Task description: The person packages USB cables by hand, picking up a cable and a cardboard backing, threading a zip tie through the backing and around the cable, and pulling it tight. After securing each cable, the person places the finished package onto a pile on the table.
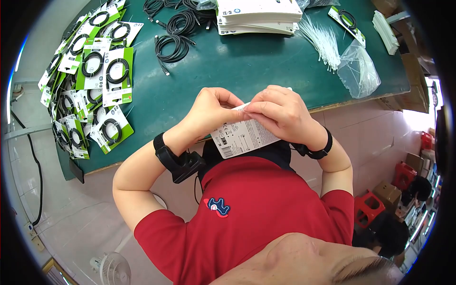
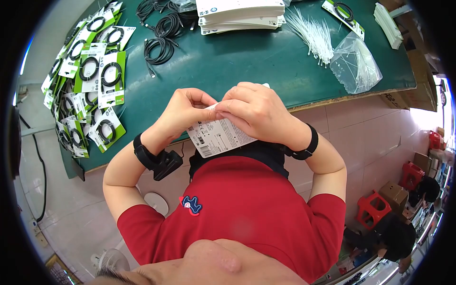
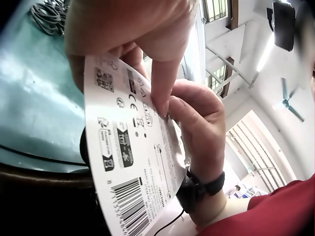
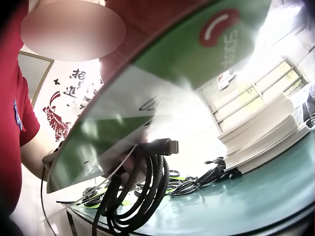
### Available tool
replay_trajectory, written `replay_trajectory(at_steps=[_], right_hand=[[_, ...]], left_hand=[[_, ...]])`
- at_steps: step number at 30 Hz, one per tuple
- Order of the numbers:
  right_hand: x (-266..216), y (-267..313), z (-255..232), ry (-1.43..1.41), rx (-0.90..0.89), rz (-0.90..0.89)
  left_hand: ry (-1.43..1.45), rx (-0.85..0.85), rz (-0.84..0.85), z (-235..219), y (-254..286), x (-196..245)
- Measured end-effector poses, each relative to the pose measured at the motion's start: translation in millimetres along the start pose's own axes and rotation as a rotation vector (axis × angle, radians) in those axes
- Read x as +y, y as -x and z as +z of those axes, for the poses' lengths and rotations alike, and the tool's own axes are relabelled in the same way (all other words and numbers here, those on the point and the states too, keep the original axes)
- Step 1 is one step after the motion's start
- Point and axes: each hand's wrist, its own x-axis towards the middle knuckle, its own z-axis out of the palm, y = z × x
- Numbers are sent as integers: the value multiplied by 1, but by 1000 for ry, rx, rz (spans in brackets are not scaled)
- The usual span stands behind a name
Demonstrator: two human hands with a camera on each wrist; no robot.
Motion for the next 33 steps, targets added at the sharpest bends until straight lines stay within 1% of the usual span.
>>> replay_trajectory(at_steps=[3,15,16,19,23,27,31,32,33], right_hand=[[-1,-2,-3,86,-7,-14],[-6,-3,-8,81,-88,-22],[-5,-3,-7,80,-88,-21],[0,1,-3,35,5,6],[1,1,-6,42,-49,-40],[0,1,-6,86,-63,-58],[-5,1,-7,109,-62,-54],[-6,2,-9,109,-59,-52],[-6,3,-12,-9,1,-50]], left_hand=[[6,12,-1,0,1,1],[-10,27,15,-1,2,-2],[-6,31,16,0,3,-1],[3,43,16,-1,5,0],[-34,39,30,-1,4,-3],[-34,45,43,-1,3,-4],[-54,53,82,2,4,-5],[-130,84,149,3,7,-5],[-207,115,217,4,11,-5]])
